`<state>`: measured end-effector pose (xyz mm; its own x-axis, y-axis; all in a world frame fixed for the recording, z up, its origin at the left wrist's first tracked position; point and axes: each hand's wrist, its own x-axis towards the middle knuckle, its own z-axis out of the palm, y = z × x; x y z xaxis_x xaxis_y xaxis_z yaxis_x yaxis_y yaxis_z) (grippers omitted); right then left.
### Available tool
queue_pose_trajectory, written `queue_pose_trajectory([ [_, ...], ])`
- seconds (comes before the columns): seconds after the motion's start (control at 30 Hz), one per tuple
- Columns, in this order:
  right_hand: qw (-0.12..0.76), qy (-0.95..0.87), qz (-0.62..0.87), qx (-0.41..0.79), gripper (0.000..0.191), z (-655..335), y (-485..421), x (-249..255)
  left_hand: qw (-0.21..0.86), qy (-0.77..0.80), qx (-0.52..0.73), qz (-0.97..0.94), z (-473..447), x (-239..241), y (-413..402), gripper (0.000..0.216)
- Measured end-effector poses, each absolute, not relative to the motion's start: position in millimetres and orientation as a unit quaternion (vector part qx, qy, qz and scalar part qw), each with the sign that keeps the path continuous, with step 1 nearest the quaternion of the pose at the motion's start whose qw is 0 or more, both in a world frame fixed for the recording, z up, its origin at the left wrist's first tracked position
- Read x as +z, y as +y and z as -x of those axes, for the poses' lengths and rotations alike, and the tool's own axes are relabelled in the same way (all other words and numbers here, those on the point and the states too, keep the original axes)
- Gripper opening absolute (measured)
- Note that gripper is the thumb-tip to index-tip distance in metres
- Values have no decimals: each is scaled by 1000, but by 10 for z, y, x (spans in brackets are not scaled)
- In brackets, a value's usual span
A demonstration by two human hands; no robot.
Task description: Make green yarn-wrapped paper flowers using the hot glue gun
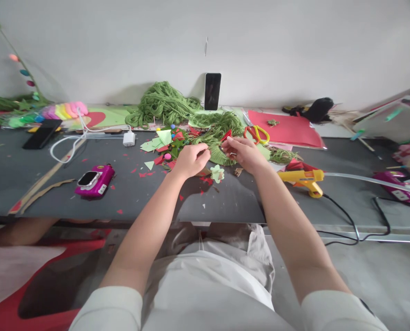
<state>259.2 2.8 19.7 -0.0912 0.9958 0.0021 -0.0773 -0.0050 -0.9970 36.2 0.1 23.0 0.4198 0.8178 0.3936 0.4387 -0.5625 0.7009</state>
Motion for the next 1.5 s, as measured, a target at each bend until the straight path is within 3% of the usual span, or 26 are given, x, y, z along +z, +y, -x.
queue_pose_trajectory([
  [0.67,492,-595,449,451,46,-2539,-11,164,171,373,353,-841,-402,178,29,23],
  [0.9,512,-598,438,434,46,-2515,-20,187,213,379,350,-829,-391,205,25,30],
  [1.0,513,-602,438,426,48,-2515,-17,182,303,383,361,-794,-383,209,28,23],
  [1.1,513,-610,439,416,49,-2515,-24,187,410,367,365,-751,-386,222,33,45],
  [1.17,512,-614,439,410,48,-2512,-31,194,446,347,369,-738,-394,233,39,46],
  [1.5,499,-620,444,412,57,-2512,-9,176,415,348,405,-736,-400,234,93,30],
])
